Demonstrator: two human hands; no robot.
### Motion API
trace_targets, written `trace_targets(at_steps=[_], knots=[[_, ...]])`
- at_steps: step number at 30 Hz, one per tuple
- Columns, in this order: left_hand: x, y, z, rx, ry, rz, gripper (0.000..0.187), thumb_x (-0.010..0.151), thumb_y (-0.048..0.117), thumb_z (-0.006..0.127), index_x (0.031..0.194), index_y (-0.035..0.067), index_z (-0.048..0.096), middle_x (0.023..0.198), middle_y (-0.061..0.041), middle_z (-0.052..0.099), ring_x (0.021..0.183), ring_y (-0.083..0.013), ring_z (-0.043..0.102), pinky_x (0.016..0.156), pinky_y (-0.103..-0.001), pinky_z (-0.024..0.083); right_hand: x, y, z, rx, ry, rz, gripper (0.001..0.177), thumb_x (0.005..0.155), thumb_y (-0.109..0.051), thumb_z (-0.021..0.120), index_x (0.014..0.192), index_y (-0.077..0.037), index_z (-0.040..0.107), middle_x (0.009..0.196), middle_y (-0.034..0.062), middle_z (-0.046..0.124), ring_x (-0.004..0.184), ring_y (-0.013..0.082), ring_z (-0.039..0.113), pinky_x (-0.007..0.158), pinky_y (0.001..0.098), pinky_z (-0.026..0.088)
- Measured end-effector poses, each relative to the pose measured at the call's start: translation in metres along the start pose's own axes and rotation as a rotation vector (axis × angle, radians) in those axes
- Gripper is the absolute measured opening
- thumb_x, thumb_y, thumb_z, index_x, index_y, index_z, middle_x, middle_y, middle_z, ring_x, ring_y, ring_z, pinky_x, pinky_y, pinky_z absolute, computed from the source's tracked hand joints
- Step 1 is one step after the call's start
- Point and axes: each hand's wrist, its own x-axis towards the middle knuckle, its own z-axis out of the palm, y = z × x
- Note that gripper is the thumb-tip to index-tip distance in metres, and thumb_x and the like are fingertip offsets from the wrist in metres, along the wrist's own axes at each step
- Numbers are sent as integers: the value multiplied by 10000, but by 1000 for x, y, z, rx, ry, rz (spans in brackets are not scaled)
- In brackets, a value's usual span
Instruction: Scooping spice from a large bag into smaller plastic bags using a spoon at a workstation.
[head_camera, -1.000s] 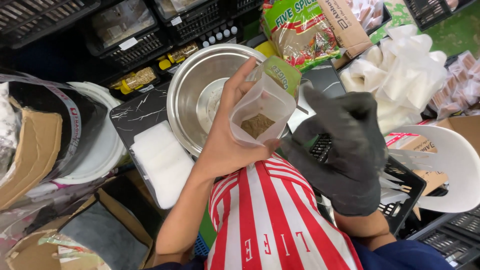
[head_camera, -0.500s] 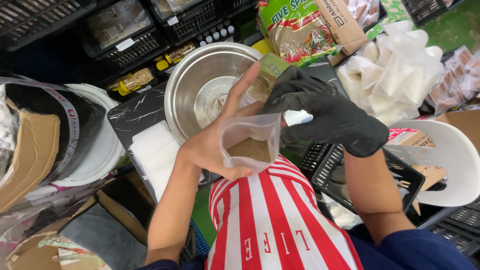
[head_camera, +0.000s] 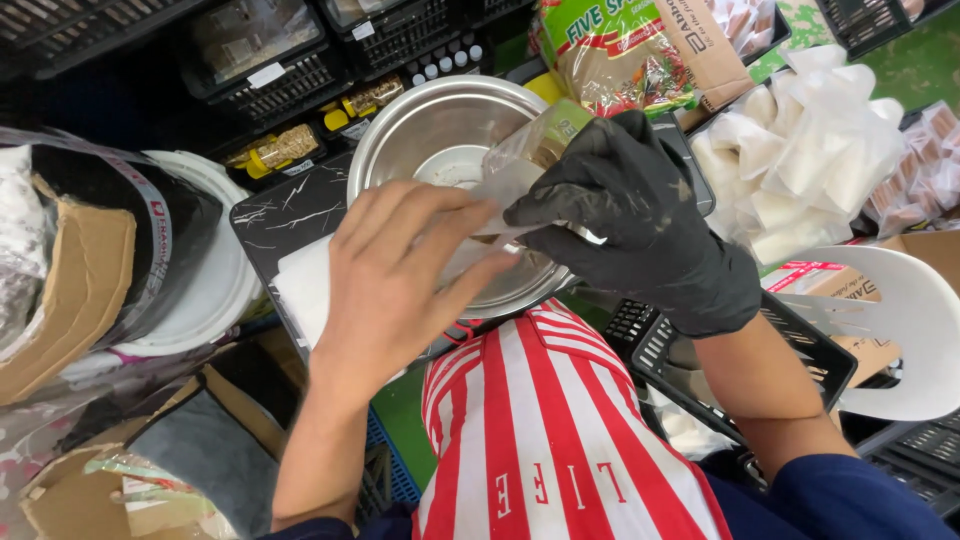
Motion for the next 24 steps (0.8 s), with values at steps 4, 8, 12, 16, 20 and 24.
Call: trace_targets(at_steps=[4, 8, 12, 16, 20, 24], knots=[[1, -11, 6, 99, 22, 99, 118, 1069, 131, 757, 998, 42, 727, 1008, -57, 719, 869, -277, 609, 843, -392, 437, -1, -2, 13, -250, -63, -27, 35, 1089, -252, 765, 1119, -233, 765, 1029, 36, 657, 997, 304, 573, 851, 507, 454], [-10, -21, 2, 141, -6, 118, 129, 1063, 91, 739, 941, 57, 715, 951, -57, 708, 839, -251, 606, 833, -381, 438, 4, -8, 27, -471, -113, -91, 27, 1104, -238, 653, 1121, -220, 663, 998, 33, 583, 908, 286, 501, 834, 472, 492], [-30, -36, -6, 139, -32, 96, 144, 1094, 84, 696, 969, 13, 693, 944, -103, 678, 826, -302, 575, 727, -411, 416, 5, -16, 38, -573, -130, -34, 70, 1103, -311, 681, 1111, -249, 649, 983, 3, 598, 922, 283, 518, 805, 461, 489], [-49, -48, 8, 134, 71, 94, 149, 1081, -4, 632, 946, 18, 692, 948, -81, 691, 827, -259, 601, 745, -380, 341, 6, -23, 54, -734, -174, -23, 237, 1085, -495, 678, 1271, -350, 681, 1175, -22, 617, 994, 301, 537, 808, 435, 536], [-70, -63, 6, 145, 81, 40, 146, 1009, 106, 831, 989, 8, 724, 959, -115, 694, 866, -268, 556, 723, -379, 344, 7, -23, 68, -855, -119, -39, 324, 1154, -479, 581, 1036, -176, 582, 1023, 155, 545, 874, 339, 557, 677, 403, 499], [-83, -67, 7, 15, 94, 112, 92, 1024, -96, 657, 934, -77, 657, 927, -180, 665, 835, -337, 563, 729, -431, 445, 21, -41, 89, -934, -85, -48, 444, 1182, -355, 415, 817, -158, 573, 794, 106, 552, 636, 285, 574, 578, 354, 526]])
